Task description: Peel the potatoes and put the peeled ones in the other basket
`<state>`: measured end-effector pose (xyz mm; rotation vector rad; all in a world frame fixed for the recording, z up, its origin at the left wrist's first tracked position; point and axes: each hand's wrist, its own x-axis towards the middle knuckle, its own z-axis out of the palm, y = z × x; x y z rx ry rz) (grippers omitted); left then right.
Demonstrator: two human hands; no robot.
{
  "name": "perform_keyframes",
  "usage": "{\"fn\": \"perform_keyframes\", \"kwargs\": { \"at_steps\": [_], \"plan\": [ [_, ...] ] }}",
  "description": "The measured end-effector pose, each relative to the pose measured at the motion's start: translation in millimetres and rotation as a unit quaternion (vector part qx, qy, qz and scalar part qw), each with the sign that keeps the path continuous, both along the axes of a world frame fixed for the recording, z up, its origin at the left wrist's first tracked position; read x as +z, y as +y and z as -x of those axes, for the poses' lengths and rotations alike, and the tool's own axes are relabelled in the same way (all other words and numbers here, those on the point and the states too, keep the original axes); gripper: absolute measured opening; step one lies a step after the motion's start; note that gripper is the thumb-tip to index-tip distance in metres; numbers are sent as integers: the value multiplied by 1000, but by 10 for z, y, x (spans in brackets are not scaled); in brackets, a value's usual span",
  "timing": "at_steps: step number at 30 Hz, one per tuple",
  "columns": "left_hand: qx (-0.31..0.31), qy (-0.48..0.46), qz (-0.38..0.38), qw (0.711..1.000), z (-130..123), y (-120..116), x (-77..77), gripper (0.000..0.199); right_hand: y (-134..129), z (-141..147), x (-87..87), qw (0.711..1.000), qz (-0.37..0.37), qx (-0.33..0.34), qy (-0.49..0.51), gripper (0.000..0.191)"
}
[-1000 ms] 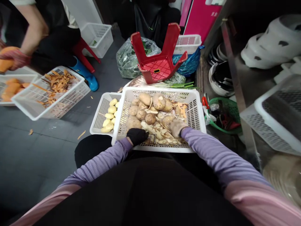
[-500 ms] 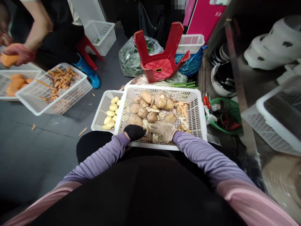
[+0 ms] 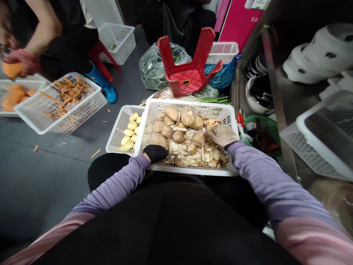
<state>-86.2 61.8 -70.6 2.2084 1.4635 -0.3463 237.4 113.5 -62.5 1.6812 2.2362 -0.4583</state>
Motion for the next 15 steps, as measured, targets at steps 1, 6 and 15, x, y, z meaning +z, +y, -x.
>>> {"fn": "perform_keyframes", "kwargs": {
  "at_steps": [1,6,15],
  "plan": [
    [-9,20,14,1000,-13,0,21,40,50,70,-35,998,-32,39,-25,39],
    [-18,50,38,998,-50,4,42,45,250,494,-308,985,17,170,-25,47],
    [-1,34,8,999,-32,-38,-16,45,220,519,-559,990,86,-98,48,70]
  ]
}}
